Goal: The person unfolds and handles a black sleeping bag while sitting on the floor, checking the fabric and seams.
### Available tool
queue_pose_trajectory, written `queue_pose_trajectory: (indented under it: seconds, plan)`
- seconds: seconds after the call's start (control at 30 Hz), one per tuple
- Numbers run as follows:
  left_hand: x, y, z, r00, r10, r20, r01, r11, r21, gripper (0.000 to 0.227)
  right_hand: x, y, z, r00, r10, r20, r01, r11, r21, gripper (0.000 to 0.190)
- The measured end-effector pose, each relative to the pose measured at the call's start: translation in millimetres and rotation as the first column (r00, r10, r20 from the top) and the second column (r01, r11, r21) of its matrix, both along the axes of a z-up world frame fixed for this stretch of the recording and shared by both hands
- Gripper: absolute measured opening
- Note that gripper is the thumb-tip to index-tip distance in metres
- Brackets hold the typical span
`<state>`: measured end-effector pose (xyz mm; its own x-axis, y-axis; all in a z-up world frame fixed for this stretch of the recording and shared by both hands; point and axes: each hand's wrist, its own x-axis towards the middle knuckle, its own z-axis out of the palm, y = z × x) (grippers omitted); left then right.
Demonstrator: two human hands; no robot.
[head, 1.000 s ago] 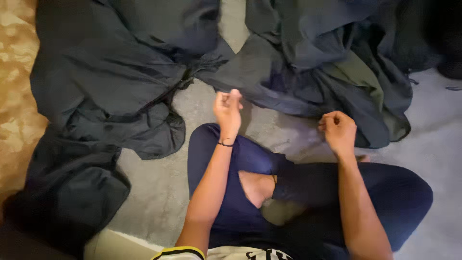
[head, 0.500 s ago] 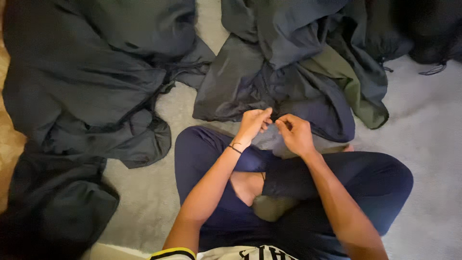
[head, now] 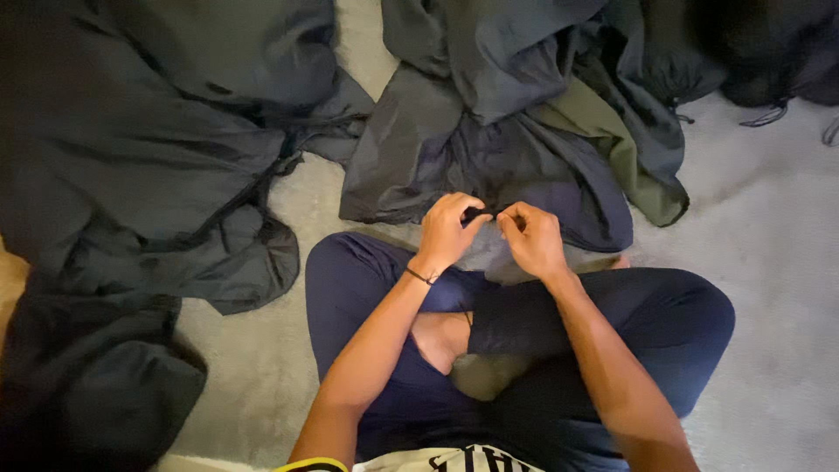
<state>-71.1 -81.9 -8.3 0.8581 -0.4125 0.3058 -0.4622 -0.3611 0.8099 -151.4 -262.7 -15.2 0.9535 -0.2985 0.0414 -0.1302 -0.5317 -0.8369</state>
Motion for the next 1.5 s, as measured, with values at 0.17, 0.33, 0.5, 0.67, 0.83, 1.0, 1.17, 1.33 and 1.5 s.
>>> queue_pose_trajectory:
  seconds: [0.17,0.33,0.5,0.67,0.83,1.0,1.17,1.33,1.5]
  plan:
    - [11.3,2.6,9.9,0.984,0.015,0.175,-0.037,0.991,0.125,0.014,8.6,-18.0,5.9,0.998,-0.065,-0.003,0.064,0.990,-0.123,0.010]
    - [34.6,32.7,23.2,0.967,0.240,0.091,-0.251,0.957,0.146,0.017,5.1,-57.8,13.3,0.961,-0.274,0.045,0.276,0.929,-0.245,0.012]
    - [50.7,57.2,29.2,0.926,0.377,0.017,-0.377,0.921,0.100,0.017,-8.4,-91.7,23.7,0.943,-0.299,0.148,0.333,0.868,-0.368,0.009]
    - [58.4,79.2,41.3,0.854,0.519,0.037,-0.520,0.846,0.116,0.016,-20.3,-119.5,43.5,0.913,-0.342,0.223,0.405,0.823,-0.398,0.013]
    - [58.0,79.7,26.4,0.773,0.633,-0.034,-0.629,0.773,0.085,0.012,-29.6,-121.7,34.7,0.889,-0.334,0.312,0.396,0.904,-0.162,0.009]
    - [45.6,62.3,23.1,0.784,0.580,0.221,-0.599,0.800,0.027,0.042,-23.2,-86.9,45.4,0.848,-0.288,0.445,0.327,0.945,-0.012,0.010]
    - [19.8,19.5,19.1,0.869,0.285,0.405,-0.239,0.958,-0.160,0.025,-15.7,-48.1,51.2,0.823,-0.047,0.566,0.125,0.987,-0.099,0.012]
    - [-7.4,-8.5,8.3,0.917,0.047,0.396,0.011,0.990,-0.142,0.045,-14.2,-15.9,42.9,0.851,0.087,0.518,-0.024,0.992,-0.126,0.010]
    - [-3.9,-6.1,-7.1,0.910,0.033,0.413,0.015,0.994,-0.111,0.013,-12.7,-2.2,31.5,0.862,0.102,0.496,-0.076,0.995,-0.072,0.011]
